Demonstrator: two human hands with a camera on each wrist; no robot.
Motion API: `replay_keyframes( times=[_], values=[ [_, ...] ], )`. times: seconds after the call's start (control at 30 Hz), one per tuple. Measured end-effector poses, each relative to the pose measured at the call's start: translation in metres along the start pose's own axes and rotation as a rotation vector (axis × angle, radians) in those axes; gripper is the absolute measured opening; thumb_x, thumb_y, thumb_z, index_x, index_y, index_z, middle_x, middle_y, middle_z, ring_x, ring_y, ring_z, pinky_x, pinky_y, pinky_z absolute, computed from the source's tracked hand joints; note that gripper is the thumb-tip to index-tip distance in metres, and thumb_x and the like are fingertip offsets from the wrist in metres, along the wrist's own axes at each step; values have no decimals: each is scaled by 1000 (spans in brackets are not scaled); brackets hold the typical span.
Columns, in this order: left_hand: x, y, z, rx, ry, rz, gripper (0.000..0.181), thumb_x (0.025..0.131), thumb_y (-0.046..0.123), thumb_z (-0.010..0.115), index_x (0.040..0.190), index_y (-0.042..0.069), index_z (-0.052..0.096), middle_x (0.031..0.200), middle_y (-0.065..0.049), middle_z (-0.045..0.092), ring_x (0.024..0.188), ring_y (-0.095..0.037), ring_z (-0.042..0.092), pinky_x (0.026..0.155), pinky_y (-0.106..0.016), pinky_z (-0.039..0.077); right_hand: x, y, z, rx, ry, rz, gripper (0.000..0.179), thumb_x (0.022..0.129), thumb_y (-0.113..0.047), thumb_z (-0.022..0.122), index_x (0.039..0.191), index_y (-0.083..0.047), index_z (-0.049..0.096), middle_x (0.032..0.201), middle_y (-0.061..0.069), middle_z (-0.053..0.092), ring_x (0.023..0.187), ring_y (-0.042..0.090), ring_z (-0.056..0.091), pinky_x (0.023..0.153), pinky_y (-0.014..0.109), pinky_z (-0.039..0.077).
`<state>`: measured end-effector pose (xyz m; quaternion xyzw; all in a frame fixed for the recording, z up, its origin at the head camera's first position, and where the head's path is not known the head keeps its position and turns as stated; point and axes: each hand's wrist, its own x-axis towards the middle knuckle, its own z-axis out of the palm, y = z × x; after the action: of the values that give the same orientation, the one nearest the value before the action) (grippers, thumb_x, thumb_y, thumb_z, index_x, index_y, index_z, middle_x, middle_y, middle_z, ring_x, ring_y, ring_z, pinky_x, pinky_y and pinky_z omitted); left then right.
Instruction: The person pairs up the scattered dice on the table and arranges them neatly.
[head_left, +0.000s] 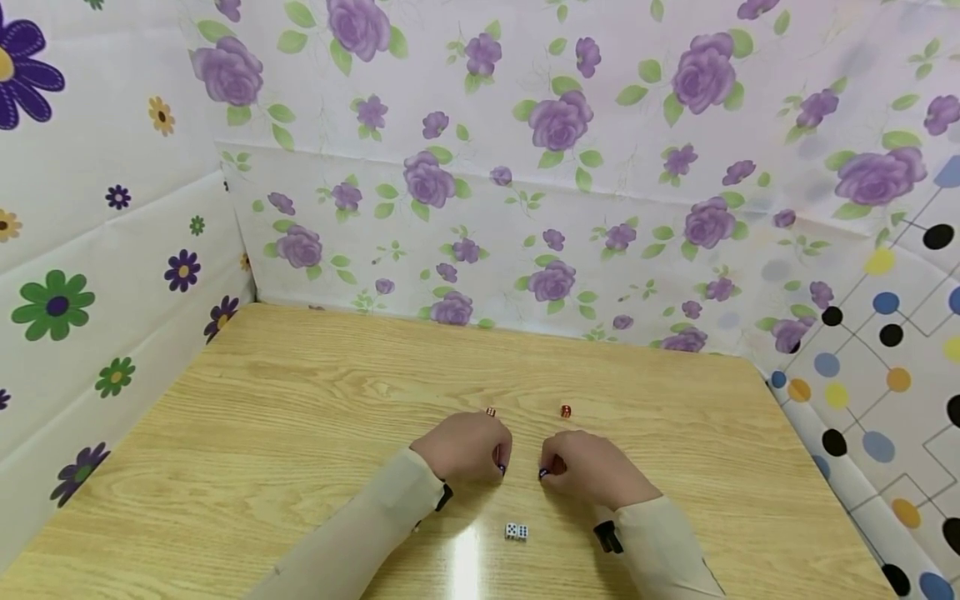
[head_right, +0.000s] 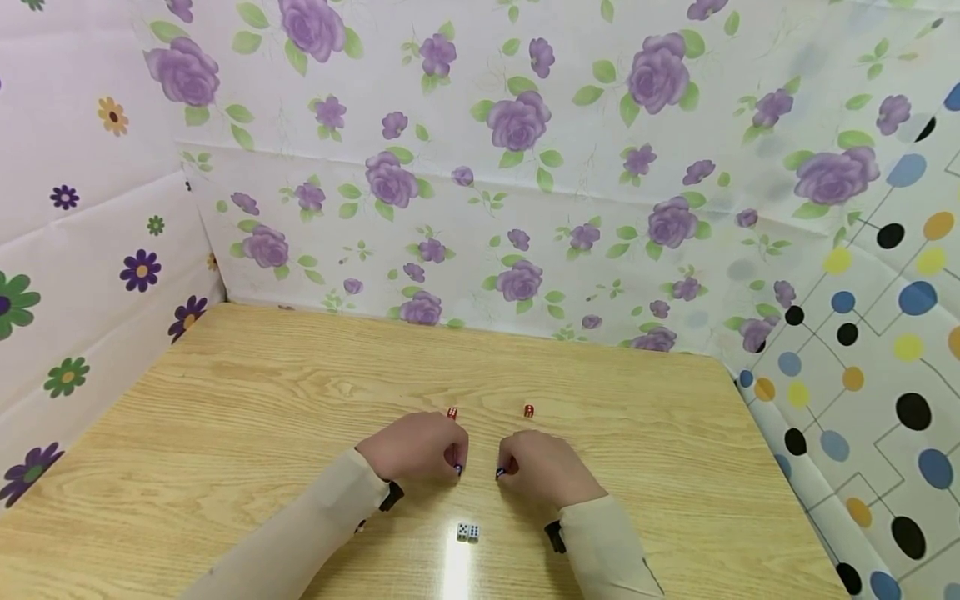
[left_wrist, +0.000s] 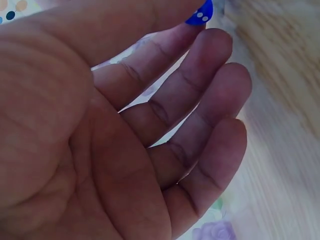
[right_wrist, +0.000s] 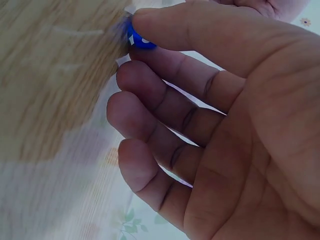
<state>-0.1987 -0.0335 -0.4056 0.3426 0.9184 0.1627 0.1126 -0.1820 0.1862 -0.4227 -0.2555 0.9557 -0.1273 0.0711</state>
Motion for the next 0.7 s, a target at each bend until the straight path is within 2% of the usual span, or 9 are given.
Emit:
replay_keyframes(
  times=[0.33, 0.7],
  values=[
    [3, -1, 3, 12, 12, 3, 16, 75, 10, 68, 71, 24, 62, 73, 13, 59, 63, -3, 51, 59, -22, 43, 0, -4, -2, -3, 4, 3, 10, 82, -24, 72, 79, -28, 64, 73, -19, 54, 64, 1, 48, 62, 26, 42],
    [3, -3, 5, -10, 10, -8, 17, 76, 10, 67, 70, 25, 61, 67, 15, 54, 59, -4, 48, 56, -23, 42, 0, -6, -2, 15, 0, 14, 8, 83, -24, 71, 81, -26, 64, 73, -18, 54, 62, 2, 48, 61, 26, 42]
  ],
)
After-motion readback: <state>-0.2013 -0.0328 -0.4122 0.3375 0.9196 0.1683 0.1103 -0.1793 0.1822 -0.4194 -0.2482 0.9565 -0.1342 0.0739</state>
